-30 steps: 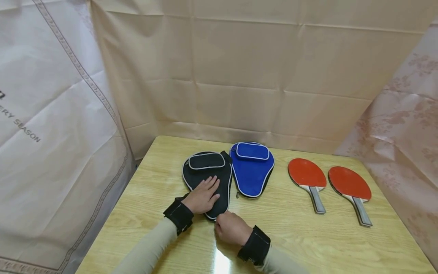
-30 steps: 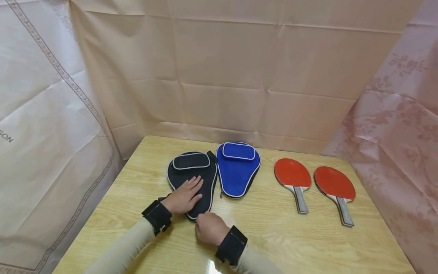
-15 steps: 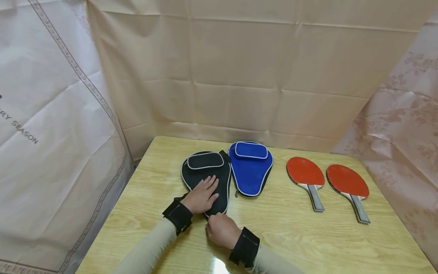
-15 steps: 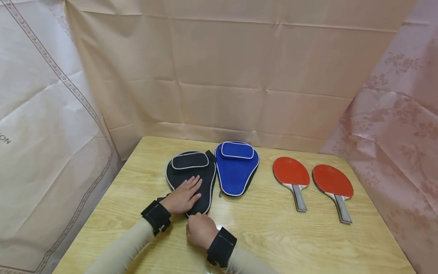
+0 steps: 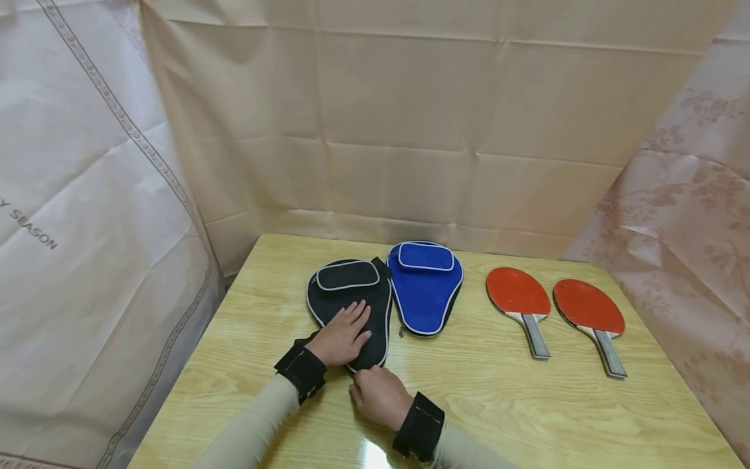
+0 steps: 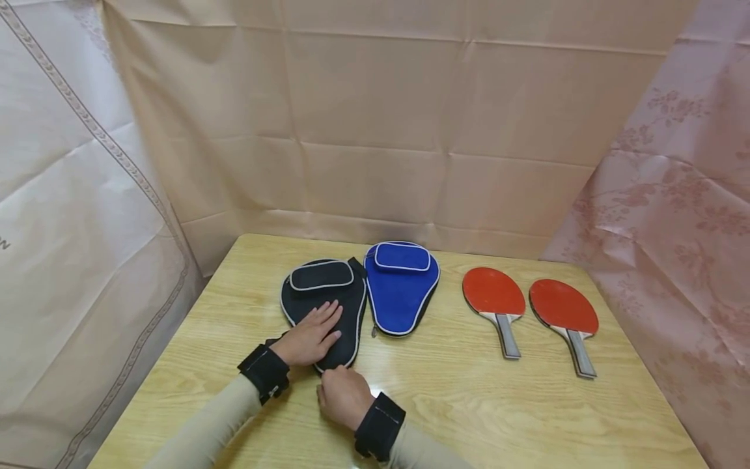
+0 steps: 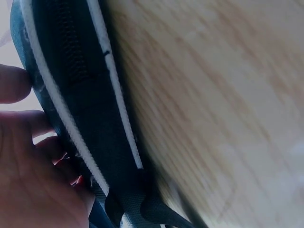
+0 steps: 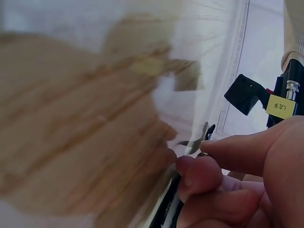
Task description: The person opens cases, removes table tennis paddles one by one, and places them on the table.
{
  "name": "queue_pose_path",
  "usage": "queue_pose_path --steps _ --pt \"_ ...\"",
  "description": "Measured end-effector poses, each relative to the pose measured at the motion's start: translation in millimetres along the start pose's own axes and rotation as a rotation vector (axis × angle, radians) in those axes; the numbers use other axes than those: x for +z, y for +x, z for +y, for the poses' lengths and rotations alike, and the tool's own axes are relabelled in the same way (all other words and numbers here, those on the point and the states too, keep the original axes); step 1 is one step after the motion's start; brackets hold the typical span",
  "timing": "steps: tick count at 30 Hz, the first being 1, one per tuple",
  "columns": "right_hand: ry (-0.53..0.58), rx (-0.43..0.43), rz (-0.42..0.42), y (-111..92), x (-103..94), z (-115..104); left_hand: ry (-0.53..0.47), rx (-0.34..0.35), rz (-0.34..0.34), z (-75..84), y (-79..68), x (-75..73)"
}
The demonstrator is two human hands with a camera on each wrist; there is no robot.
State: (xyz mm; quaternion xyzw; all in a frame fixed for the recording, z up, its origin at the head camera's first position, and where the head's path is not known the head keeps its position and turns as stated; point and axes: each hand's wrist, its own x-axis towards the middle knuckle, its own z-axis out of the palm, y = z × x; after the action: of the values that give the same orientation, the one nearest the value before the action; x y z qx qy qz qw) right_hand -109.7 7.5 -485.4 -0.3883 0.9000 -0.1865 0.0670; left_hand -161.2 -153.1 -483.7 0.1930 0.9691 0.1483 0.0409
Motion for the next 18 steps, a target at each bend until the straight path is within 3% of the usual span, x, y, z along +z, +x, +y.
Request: queue_pose_path --steps 13,18 --pt "-0.042 -0.018 0.067 -3.8 2.0 1.1 0.014 0.005 0.005 -0.9 0.7 0.0" --pt "0.011 -0.012 0.029 -4.7 -1.0 3.9 0.015 -0.001 -0.005 -0.5 1.1 0.2"
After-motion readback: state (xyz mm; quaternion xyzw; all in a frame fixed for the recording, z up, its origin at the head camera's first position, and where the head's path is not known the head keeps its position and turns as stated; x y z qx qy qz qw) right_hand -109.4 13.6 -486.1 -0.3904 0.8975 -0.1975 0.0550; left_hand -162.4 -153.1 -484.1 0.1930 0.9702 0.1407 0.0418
